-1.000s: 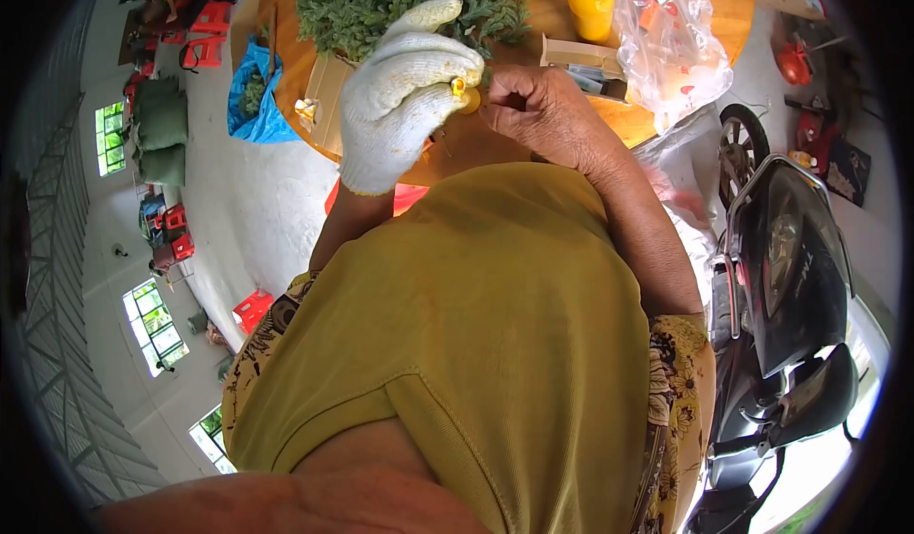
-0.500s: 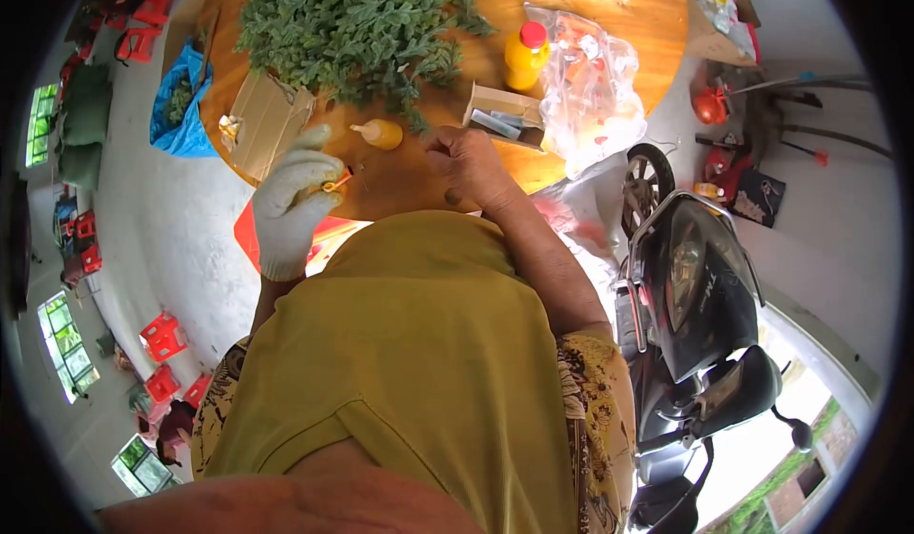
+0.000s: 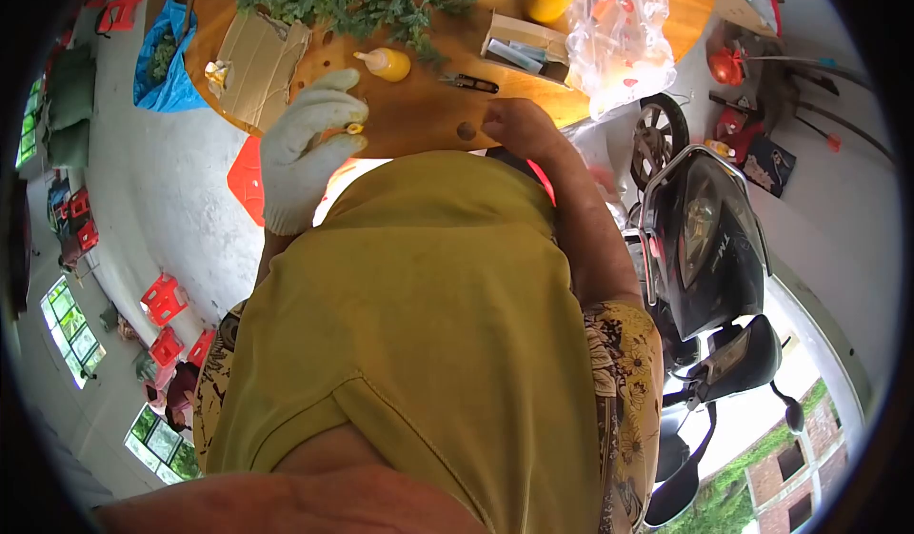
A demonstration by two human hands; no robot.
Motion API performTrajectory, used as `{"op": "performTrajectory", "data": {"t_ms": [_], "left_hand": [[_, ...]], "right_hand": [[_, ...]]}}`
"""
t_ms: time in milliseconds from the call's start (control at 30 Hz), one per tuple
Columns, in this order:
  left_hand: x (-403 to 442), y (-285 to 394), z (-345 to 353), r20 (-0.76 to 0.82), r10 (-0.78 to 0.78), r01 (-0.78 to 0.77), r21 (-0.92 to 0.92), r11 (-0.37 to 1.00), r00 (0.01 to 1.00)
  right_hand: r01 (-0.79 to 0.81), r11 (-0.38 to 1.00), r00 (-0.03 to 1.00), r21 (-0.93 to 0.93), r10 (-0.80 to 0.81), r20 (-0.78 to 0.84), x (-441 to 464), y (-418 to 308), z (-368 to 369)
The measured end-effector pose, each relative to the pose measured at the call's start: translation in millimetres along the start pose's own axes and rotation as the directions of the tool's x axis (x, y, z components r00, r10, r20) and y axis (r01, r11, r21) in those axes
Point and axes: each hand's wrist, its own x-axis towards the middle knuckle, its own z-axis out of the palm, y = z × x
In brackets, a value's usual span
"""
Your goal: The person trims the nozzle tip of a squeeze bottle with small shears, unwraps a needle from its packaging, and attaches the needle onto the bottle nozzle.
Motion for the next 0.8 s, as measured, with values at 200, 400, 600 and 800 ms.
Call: {"op": "performTrajectory", "data": {"t_ms": [200,400,600,800], "left_hand": [[-0.4,-4.7,-10.5,0.075,-0.105,0.094,0.146,0.985,0.992],[-16.5,-31.1,-12.6,0.037,-0.278,0.271,0.133,0.953,0.96],[-18.0,-47.2,-9.4,0.014,-0.341,0.338,0.103,0.936,0.94],[-15.4,-67.7,2.5,-0.007,-0.467,0.466,0.075,0.881,0.884]], "right_hand": [[-0.098,0.991,0.992,0.086,0.091,0.085,-28.3,9.7,-9.1],[-0.117,0.981,0.991,0.157,0.125,-0.043,-38.4,7.5,-14.3],[-0.211,0.95,0.965,0.231,0.24,-0.104,-30.3,-10.4,-27.1],[-0.113,0.99,0.991,0.085,0.119,-0.064,-27.1,-1.9,-13.6]]}}
